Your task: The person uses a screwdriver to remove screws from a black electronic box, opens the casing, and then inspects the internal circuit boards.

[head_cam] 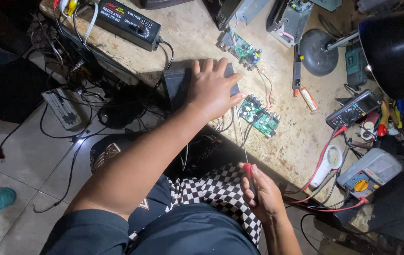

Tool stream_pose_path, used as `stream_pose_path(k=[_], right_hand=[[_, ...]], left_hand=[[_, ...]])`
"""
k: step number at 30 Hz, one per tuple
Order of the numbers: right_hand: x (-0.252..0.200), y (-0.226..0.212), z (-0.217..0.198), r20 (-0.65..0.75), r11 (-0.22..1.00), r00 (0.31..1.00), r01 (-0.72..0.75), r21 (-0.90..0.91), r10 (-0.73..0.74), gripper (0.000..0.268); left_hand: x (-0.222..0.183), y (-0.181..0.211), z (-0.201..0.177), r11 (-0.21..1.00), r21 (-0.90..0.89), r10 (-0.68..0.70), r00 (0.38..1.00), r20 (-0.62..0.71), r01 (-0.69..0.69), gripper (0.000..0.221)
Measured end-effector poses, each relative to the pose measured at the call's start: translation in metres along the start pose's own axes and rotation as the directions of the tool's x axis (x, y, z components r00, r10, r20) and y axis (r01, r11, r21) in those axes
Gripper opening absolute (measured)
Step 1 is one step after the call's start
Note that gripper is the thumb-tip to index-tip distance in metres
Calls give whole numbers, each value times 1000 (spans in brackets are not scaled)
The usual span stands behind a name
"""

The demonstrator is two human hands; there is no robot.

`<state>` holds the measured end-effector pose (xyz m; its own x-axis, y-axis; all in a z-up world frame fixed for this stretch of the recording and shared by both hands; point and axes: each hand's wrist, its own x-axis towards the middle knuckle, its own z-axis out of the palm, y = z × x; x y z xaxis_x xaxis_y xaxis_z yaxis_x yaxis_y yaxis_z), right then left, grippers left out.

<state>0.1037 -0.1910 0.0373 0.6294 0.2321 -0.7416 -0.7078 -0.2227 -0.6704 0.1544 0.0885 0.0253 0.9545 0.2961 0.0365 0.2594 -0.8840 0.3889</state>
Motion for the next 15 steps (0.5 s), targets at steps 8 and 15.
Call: stream_pose_path(k=[8,15], right_hand=[[-1,-2,-11,-80,872,903,382,-306,-423,17],[-15,-24,-18,114,315,620,538,-782,-777,23]], left_hand=[[-1,4,-23,997,-74,-29,997,66,34,57],[8,11,-42,966,-193,-128,968,216,170,41]])
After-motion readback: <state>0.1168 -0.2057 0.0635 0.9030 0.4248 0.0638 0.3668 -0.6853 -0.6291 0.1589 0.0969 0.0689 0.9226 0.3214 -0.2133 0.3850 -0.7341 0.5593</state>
